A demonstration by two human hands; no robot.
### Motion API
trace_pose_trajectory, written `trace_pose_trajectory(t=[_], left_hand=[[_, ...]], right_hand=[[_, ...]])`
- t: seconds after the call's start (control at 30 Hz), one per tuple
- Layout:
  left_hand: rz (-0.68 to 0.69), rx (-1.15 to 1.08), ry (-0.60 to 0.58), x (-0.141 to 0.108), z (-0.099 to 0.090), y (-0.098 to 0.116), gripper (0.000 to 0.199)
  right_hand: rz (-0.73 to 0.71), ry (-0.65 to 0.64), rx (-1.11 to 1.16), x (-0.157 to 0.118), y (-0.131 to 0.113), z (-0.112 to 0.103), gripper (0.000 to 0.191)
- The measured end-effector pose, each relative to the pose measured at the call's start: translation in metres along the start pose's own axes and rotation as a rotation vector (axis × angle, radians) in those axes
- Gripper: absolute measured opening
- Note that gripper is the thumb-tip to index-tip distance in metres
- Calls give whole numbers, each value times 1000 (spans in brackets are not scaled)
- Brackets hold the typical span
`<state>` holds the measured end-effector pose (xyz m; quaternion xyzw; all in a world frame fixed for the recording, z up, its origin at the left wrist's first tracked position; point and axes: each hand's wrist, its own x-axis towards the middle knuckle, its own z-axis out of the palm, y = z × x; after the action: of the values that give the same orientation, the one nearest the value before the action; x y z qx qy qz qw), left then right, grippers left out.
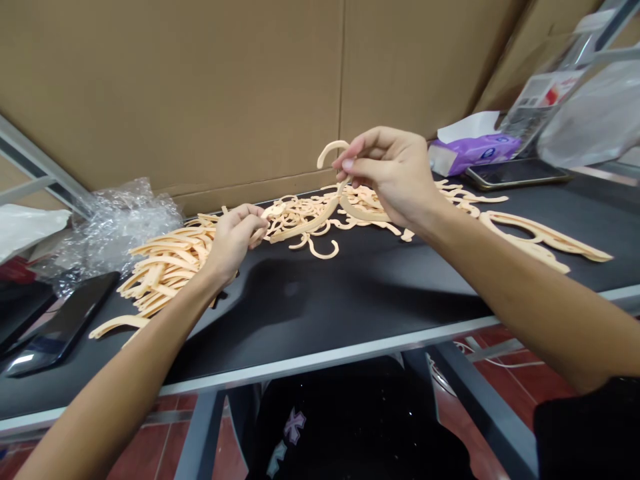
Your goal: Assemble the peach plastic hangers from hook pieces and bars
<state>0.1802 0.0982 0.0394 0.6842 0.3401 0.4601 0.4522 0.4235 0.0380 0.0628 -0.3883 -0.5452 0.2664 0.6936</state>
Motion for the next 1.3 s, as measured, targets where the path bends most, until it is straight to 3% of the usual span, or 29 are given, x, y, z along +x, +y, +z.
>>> trace_pose_trajectory(t=[0.27,0.63,0.77,0.97,1.07,1.3], left_hand=[[-3,-21,-125,-4,4,-6,18],[109,204,-2,5,-14,-11,31],[135,253,-63,-1,-9,-6,28],[50,491,-278,-10,-6,-6,52],[60,544,-330,-10,-7,-8,58],[98,558,-159,-11,-5,-7,52]], right_hand=[[-12,-1,-11,-2,-1,1,19],[-5,-16,12,-2,-3,1,21],[-31,-15,10,-3,-3,2,18],[-39,-35,27,-3,-2,2,20],[-32,-40,33,-3,-2,2,22],[-69,-108,21,-5,3,3,25]])
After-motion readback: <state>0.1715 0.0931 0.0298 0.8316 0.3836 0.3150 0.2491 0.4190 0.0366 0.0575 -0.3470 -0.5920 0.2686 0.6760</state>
